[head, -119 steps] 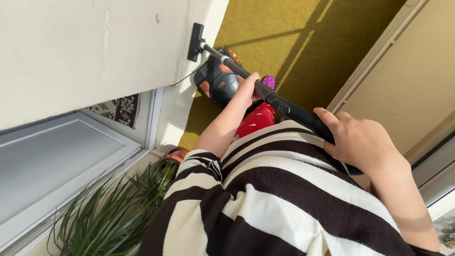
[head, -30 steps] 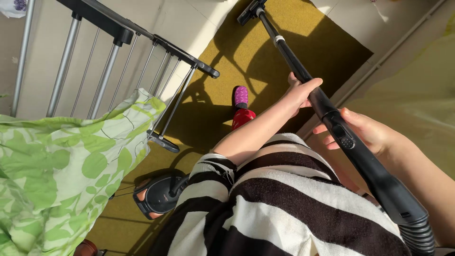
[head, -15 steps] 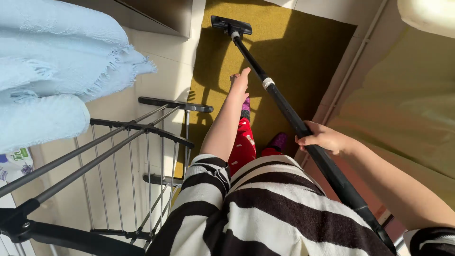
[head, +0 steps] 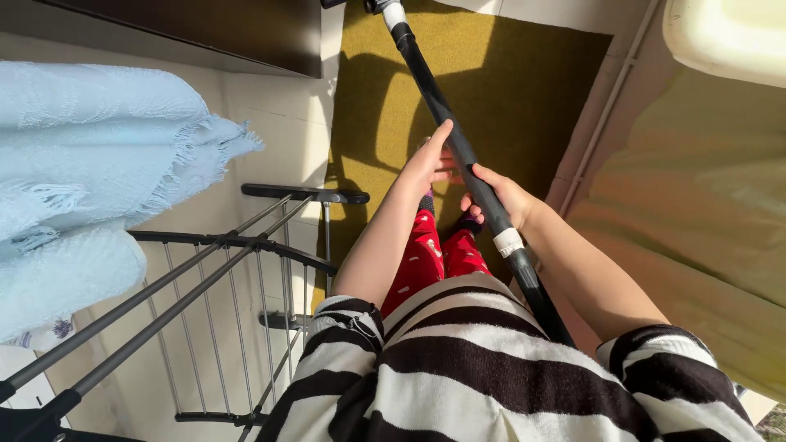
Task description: Vacuum the floor mats and rugs using a canister vacuum cleaner.
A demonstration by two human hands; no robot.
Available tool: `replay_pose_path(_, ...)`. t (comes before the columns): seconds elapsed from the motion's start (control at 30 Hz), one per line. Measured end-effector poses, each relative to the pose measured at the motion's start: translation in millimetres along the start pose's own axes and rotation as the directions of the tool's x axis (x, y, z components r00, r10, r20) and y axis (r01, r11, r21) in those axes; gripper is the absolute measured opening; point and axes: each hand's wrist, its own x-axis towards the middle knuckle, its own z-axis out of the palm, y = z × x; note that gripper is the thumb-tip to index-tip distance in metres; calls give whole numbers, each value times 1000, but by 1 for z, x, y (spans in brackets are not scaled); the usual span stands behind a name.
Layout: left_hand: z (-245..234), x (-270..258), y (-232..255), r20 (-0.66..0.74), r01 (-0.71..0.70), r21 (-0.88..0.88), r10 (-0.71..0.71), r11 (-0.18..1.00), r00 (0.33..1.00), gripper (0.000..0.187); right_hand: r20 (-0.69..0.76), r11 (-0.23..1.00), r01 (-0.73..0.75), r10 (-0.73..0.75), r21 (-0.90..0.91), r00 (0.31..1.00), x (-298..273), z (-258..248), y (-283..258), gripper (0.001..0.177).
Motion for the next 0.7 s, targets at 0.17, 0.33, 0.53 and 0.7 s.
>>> replay_pose_path(0.17,-78,71,85,-313,-237,31,235,971,920,83,262,974,-106,50,201,964,-62,18,12,51)
replay_pose_path(0.33,-76,93,141,-69,-290,-502,296,815,953,66,257,959,-157,94,235,962,-103,44,42,43)
replay_pose_path(0.53,-43,82,175,-443,-416,-109,330,903,834,44,-324,964,-110,26,-243,946,-114,95,27,27)
replay_pose_path(0.7,-37,73,213,-492,-383,376,532,844,689,37,-316,956,-66,-29,-286,948,-119,100,22,31)
